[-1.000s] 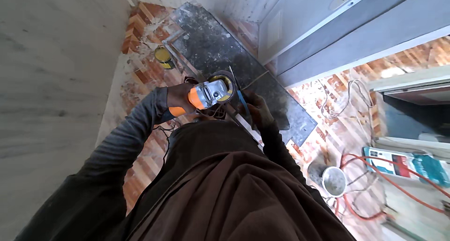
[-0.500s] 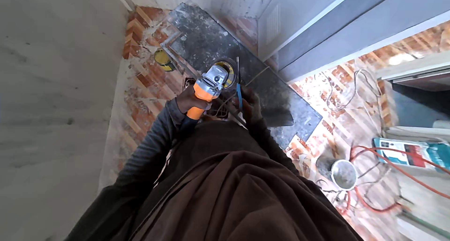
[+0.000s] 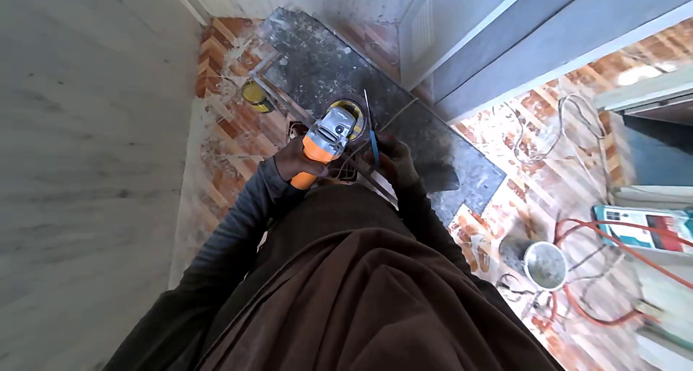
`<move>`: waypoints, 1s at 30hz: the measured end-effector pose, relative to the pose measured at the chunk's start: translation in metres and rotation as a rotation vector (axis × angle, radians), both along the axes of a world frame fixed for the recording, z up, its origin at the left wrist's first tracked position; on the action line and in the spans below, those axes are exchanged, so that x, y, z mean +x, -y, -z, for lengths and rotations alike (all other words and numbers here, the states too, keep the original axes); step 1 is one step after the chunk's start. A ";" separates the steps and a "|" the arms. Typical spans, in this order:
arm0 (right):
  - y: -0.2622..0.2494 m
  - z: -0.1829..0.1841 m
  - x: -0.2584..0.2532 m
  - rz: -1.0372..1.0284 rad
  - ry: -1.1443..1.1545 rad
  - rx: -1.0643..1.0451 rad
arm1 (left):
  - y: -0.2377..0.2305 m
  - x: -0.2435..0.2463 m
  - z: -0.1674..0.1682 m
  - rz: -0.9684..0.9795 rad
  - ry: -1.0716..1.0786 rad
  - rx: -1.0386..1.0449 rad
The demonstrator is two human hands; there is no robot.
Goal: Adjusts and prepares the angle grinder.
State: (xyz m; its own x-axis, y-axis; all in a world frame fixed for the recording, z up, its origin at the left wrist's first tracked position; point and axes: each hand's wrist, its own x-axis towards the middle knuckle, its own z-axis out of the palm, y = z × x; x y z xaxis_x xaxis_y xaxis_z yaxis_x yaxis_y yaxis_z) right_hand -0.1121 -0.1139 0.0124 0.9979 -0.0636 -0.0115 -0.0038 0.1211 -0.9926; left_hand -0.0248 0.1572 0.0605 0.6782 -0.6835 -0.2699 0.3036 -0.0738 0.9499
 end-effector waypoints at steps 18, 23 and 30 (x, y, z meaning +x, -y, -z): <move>0.040 -0.027 -0.004 -0.221 -0.123 -0.224 | -0.001 0.005 -0.001 0.183 0.064 0.119; 0.038 -0.028 -0.006 -0.228 -0.121 -0.207 | -0.006 0.015 -0.005 0.242 0.134 0.142; 0.030 -0.023 -0.009 -0.144 -0.116 -0.222 | -0.009 0.019 -0.009 0.248 0.126 0.115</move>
